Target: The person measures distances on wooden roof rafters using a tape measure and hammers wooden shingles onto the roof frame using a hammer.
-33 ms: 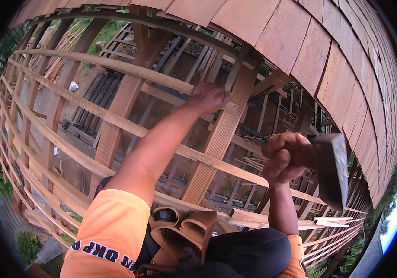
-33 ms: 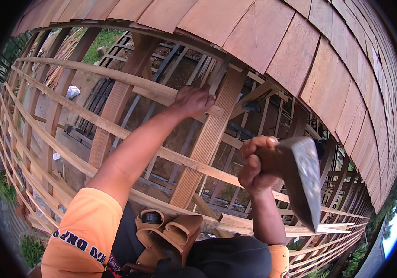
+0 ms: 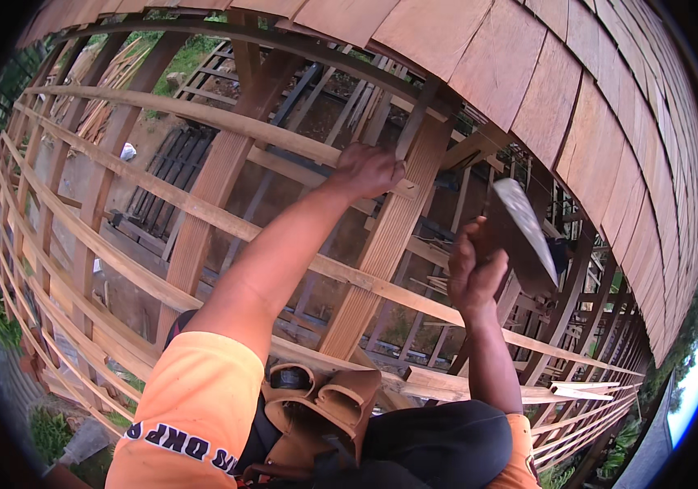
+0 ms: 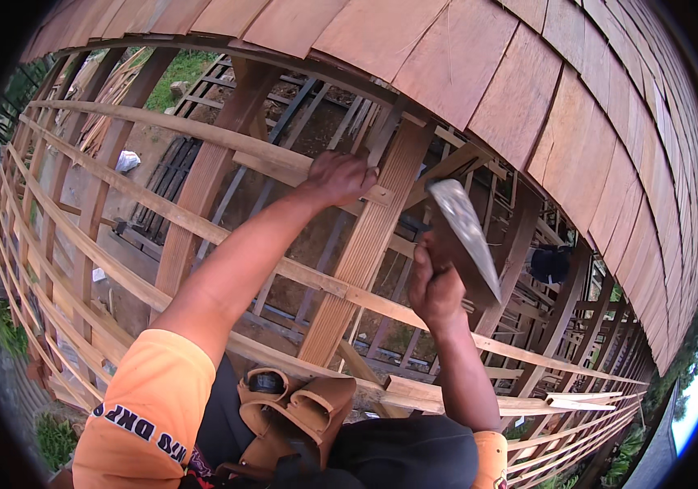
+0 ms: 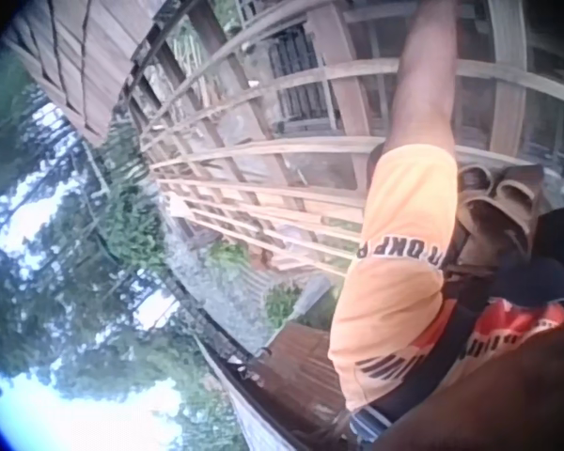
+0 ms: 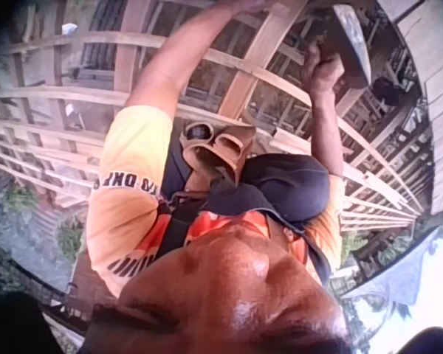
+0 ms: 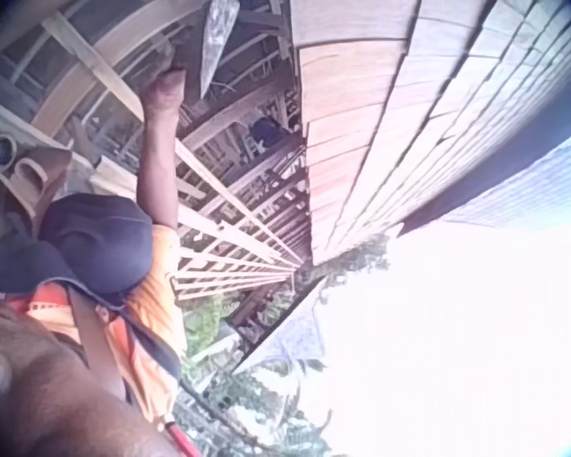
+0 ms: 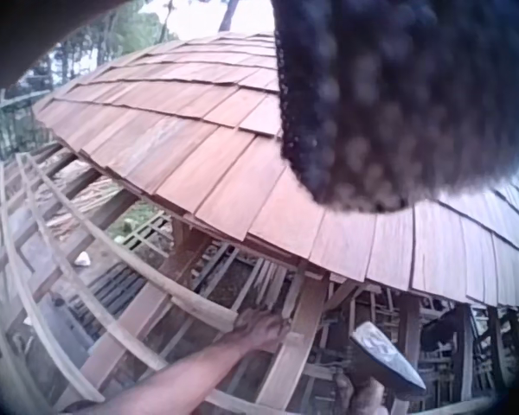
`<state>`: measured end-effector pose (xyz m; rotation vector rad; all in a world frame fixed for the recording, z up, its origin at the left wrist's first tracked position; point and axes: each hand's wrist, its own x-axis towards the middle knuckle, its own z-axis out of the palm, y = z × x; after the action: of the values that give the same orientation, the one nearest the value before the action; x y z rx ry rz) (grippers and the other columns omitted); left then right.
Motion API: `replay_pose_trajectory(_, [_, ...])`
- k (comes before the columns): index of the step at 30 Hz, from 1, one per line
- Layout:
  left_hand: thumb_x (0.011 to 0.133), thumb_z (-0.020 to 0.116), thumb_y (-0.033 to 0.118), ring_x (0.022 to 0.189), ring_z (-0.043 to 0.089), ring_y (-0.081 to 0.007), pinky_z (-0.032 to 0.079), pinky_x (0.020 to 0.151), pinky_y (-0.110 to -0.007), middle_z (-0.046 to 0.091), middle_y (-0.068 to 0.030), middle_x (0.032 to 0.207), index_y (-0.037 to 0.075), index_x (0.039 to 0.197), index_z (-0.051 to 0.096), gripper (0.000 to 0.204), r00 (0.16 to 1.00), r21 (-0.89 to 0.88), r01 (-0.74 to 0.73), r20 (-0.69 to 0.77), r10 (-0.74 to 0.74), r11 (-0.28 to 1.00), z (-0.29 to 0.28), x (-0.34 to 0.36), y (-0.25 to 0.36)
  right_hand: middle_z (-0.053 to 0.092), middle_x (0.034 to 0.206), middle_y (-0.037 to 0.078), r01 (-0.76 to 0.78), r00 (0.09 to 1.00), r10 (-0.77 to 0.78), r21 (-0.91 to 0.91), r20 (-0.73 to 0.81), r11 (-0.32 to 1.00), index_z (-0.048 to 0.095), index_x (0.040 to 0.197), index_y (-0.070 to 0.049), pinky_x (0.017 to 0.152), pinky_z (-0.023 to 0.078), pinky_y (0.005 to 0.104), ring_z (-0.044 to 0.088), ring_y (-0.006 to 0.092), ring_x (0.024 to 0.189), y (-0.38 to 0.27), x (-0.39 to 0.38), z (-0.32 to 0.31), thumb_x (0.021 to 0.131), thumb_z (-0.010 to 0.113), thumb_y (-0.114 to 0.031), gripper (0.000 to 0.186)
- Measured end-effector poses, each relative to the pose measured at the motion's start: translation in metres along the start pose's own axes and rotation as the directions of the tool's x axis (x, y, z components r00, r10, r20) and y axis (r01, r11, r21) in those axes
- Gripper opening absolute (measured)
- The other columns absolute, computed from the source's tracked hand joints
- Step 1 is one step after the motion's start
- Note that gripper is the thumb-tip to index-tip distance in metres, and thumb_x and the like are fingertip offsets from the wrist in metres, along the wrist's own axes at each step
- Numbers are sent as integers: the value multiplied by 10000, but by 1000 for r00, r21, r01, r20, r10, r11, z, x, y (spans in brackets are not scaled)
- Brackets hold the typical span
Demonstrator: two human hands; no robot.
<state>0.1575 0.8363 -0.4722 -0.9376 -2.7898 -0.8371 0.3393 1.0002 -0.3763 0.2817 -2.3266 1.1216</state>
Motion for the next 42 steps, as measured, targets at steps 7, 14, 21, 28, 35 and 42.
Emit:
replay_pose_trajectory(7, [942, 380, 357, 863, 657, -368, 483, 794, -492, 679, -216, 848, -44, 950, 572, 444, 998, 2, 53, 14, -53, 999, 3, 2, -3, 593, 833, 314, -181, 931, 246, -245, 269, 952, 412, 1173, 53, 637, 474, 463, 596, 490, 773, -18, 22, -12, 938, 548, -108, 316])
replay_pose_trajectory(14, [936, 390, 346, 857, 657, -360, 487, 791, -486, 677, -195, 861, -7, 898, 590, 408, 1000, 0, 20, 2, -20, 1000, -5, -3, -1, 534, 818, 118, 266, 960, -194, 451, -200, 852, 444, 1072, 12, 484, 437, 311, 510, 195, 582, -22, 17, -1, 944, 604, -320, 390])
replay_pose_trajectory(21, [941, 380, 365, 878, 655, -379, 479, 817, -486, 677, -214, 836, -33, 1027, 524, 432, 999, -21, 45, -5, -45, 999, 13, 5, -3, 560, 635, 120, -254, 943, 298, -262, 146, 931, 455, 1101, 20, 514, 430, 317, 566, 184, 566, 15, 8, -14, 989, 515, -232, 282])
replay_pose_trajectory(28, [926, 417, 342, 860, 665, -322, 489, 798, -461, 690, -174, 873, 10, 965, 606, 384, 996, -1, 89, 5, -89, 996, -1, -3, 0, 499, 731, 45, 468, 874, -350, 384, -338, 796, 417, 1189, 6, 495, 441, 293, 479, 147, 591, -32, 33, 2, 968, 565, -332, 431])
replay_pose_trajectory(35, [940, 387, 368, 841, 658, -383, 482, 787, -508, 678, -212, 823, -33, 1016, 525, 431, 999, -19, 37, 37, -36, 999, -1, 8, 5, 588, 685, 246, -170, 940, 251, -318, 232, 933, 443, 1074, 48, 548, 443, 423, 599, 443, 654, 4, 11, 1, 965, 539, -187, 276])
replay_pose_trajectory(42, [945, 361, 356, 884, 660, -343, 483, 812, -482, 686, -192, 872, -5, 930, 598, 432, 997, 47, 61, 49, -63, 997, -6, -9, -13, 516, 739, 56, 511, 856, -373, 487, -357, 708, 508, 1026, -37, 541, 456, 280, 504, 154, 642, -45, 40, -6, 943, 592, -393, 375])
